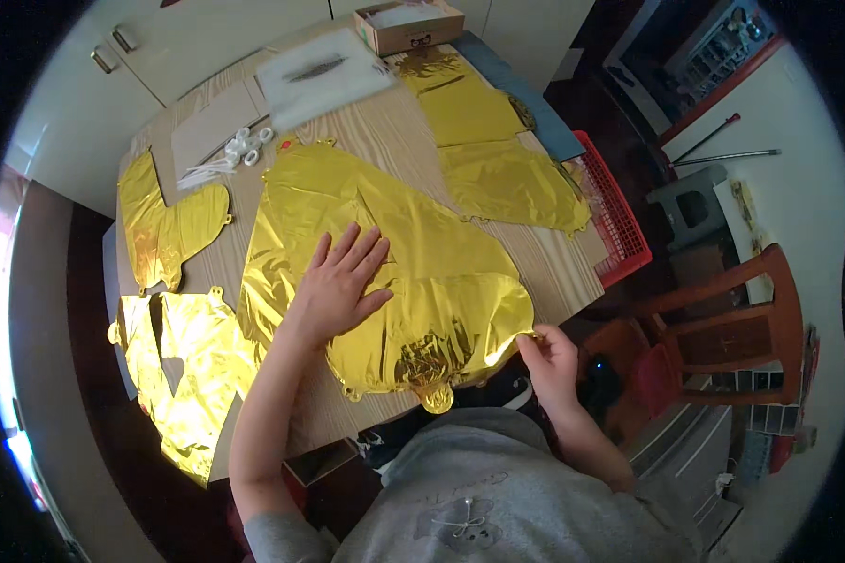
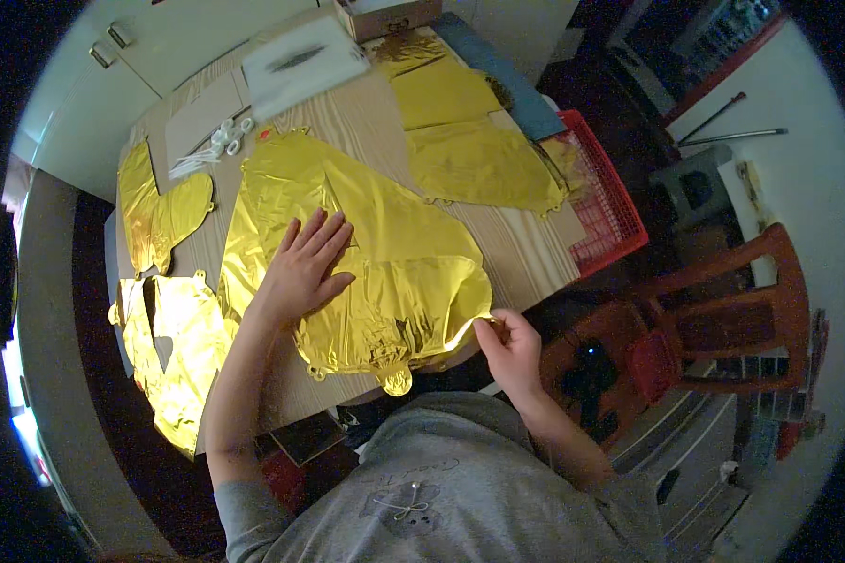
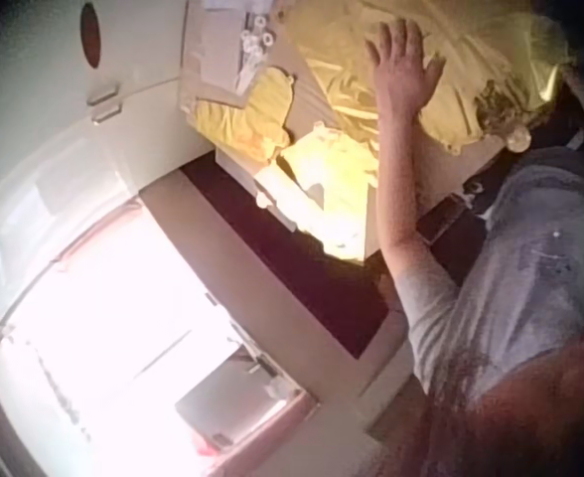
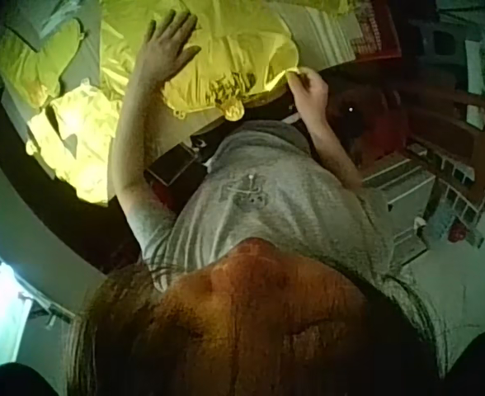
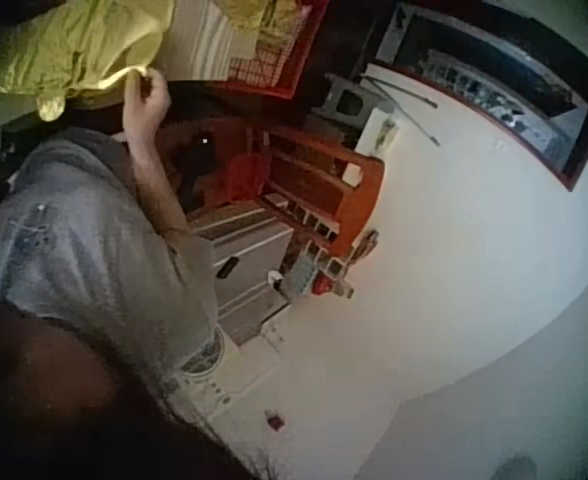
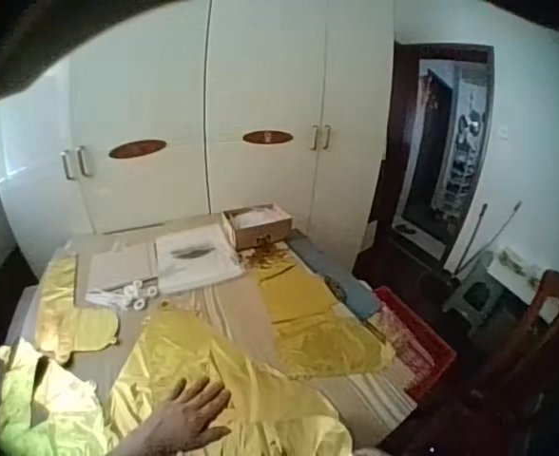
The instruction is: Fold gold foil sheets and prepare them for packaging.
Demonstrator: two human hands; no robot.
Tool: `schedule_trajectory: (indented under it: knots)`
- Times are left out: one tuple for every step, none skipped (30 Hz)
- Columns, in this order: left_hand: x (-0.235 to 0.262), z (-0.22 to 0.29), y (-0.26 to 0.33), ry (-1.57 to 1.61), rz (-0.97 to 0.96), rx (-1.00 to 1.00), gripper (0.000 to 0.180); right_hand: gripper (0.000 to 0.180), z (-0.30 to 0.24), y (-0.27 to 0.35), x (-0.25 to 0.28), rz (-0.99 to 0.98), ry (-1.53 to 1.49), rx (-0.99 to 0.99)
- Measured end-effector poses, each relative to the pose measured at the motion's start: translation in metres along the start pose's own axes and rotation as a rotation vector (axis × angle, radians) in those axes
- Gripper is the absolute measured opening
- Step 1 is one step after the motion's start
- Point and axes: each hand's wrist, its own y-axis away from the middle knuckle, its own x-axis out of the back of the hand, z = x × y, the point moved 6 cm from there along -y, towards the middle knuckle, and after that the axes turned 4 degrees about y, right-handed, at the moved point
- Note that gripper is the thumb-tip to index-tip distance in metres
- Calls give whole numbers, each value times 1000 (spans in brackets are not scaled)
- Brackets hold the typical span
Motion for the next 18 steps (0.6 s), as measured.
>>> schedule_trajectory:
  knots:
    - [0,1,0,-3,12,-9,68,11,-10,0,1,0,245,121]
    - [1,1,1,-7,25,-19,67,12,-20,1,-1,-8,291,229]
    - [2,2,1,-16,38,-29,67,13,-40,3,-8,-15,332,338]
    - [1,2,1,-9,32,-43,66,14,-57,7,-16,-18,376,446]
    - [0,3,2,-3,26,-57,66,15,-63,9,-23,-35,402,504]
    - [0,5,3,3,20,-71,66,15,-67,12,-30,-41,415,559]
    - [0,8,5,-11,15,-84,65,15,-75,13,-39,-85,396,612]
    - [1,11,8,-25,11,-96,64,16,-84,14,-48,-129,376,664]
    - [2,15,11,-39,6,-108,64,17,-83,15,-56,-157,359,659]
    - [3,17,14,-25,-10,-101,64,18,-87,16,-62,-174,370,702]
    - [4,19,17,-10,-27,-93,65,19,-94,16,-68,-191,381,745]
    - [5,20,20,3,-44,-80,66,19,-99,18,-74,-211,388,788]
    - [6,20,21,-6,-42,-67,66,22,-100,20,-81,-254,386,780]
    - [7,20,21,-16,-40,-54,66,22,-102,22,-88,-275,368,799]
    - [8,19,22,-25,-34,-42,66,22,-104,24,-96,-297,352,821]
    - [6,17,23,-56,-31,-52,66,23,-106,26,-104,-318,337,843]
    - [0,14,24,-87,-29,-62,67,22,-103,30,-111,-354,324,844]
    - [-2,13,24,-118,-26,-72,67,22,-102,33,-118,-385,332,858]
